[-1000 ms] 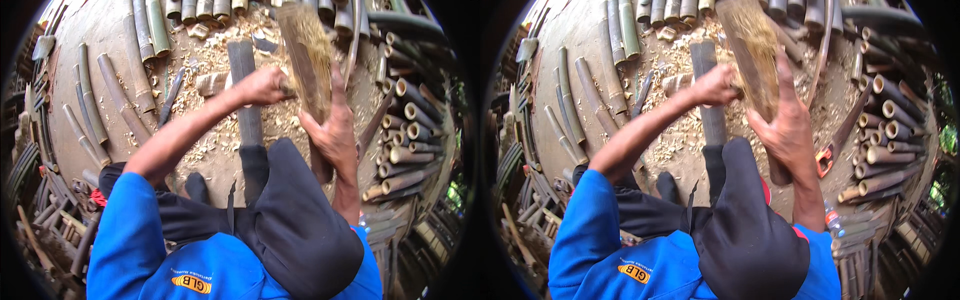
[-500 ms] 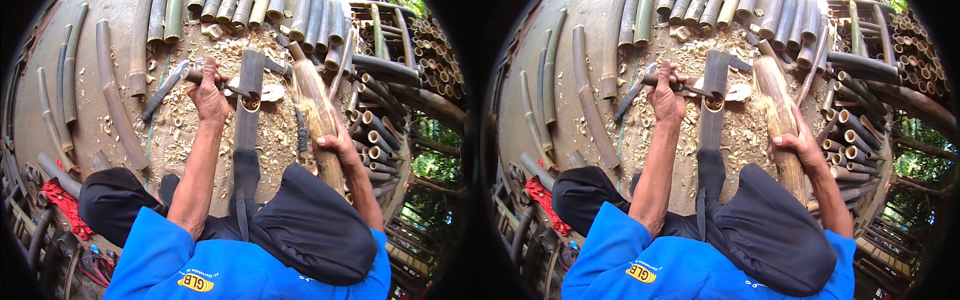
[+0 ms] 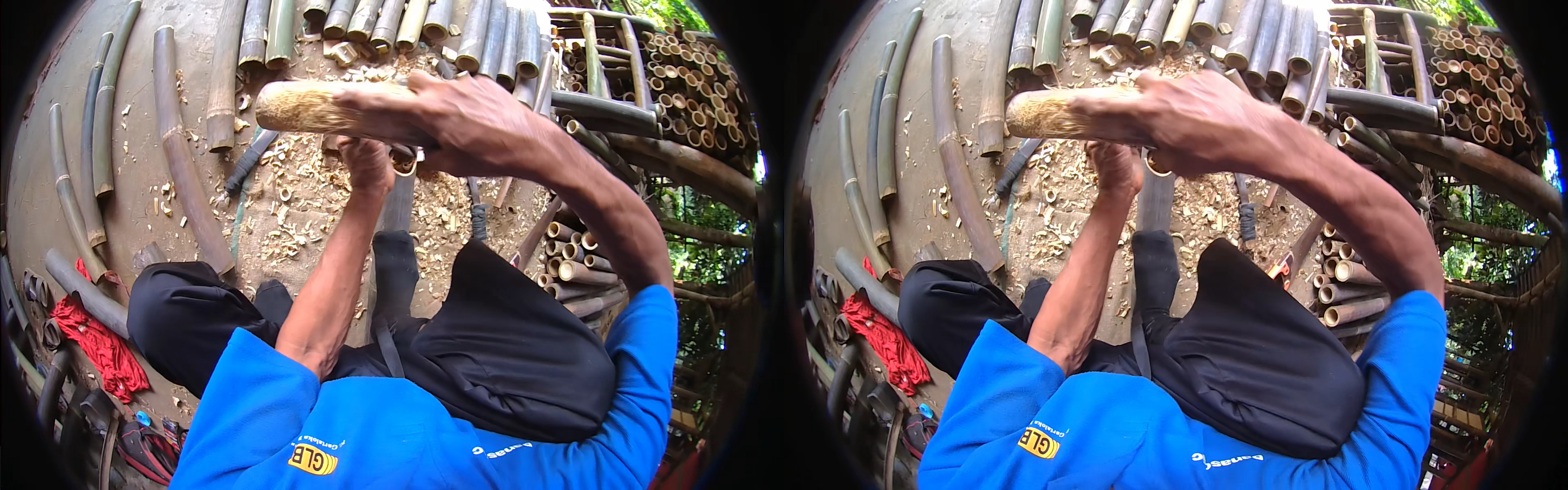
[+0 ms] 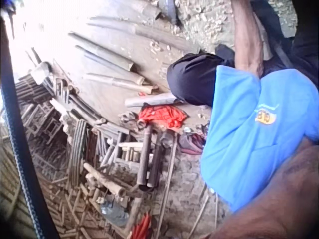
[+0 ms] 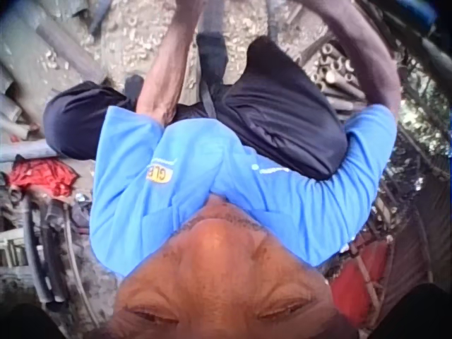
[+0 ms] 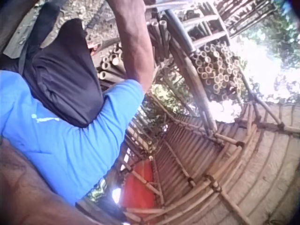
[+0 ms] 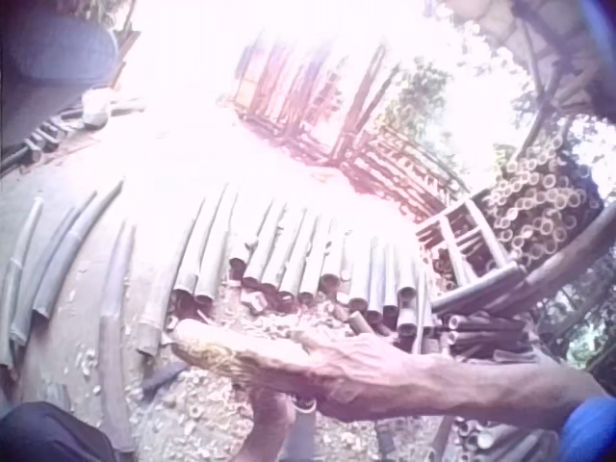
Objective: The person carves and shapes a bamboo pole by hand using a knife and a wooden mallet.
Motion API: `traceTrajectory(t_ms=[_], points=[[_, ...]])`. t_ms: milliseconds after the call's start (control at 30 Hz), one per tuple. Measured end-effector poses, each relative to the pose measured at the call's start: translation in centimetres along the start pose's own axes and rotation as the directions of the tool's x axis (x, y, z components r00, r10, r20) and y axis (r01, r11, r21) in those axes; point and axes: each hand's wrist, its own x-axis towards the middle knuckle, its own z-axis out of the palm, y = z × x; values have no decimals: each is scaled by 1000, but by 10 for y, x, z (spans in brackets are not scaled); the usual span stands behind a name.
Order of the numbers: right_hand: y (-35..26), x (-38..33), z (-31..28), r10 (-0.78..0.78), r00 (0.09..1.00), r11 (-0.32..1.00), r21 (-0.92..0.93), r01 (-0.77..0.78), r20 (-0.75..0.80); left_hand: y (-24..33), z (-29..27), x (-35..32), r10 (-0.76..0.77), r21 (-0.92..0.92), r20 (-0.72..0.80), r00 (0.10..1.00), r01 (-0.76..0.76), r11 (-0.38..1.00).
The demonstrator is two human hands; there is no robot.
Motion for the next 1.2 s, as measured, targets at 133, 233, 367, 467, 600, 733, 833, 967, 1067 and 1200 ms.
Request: traceTrajectory(t_ms=[133,233,367,467,600,733,833,967,1067,1200], points=[[-20,-6,-49,-93,977,995,8,96,-194,-6,-11,-1,-42,158,72,996,31,987],[-8,-3,-14,-61,962,988,120,96,-266,-14,-27,15,14,198,18,1000,-17,980],[1,1,-17,-23,1000,998,59,23,15,-19,-47,32,-141,-348,198,970,204,915],[-3,-24,-34,33,995,998,60,-27,-94,-15,-1,-9,-1,117,51,999,-5,993],[-14,-47,-18,-36,901,958,242,155,-433,2,29,-23,26,264,66,997,-43,964],[-3,-16,5,36,999,970,243,-26,-36,11,-10,5,206,332,190,960,-261,907],[21,-51,12,192,980,882,447,-146,-59,20,-2,-18,45,493,-31,998,-24,870],[46,-116,45,453,864,719,662,-210,-219,31,29,-50,112,522,119,986,-159,838],[47,-140,64,496,821,679,715,-163,-284,42,27,-45,61,552,216,975,-173,816],[41,-152,79,518,827,627,755,-194,-217,45,20,-38,-6,496,281,960,-140,857]])
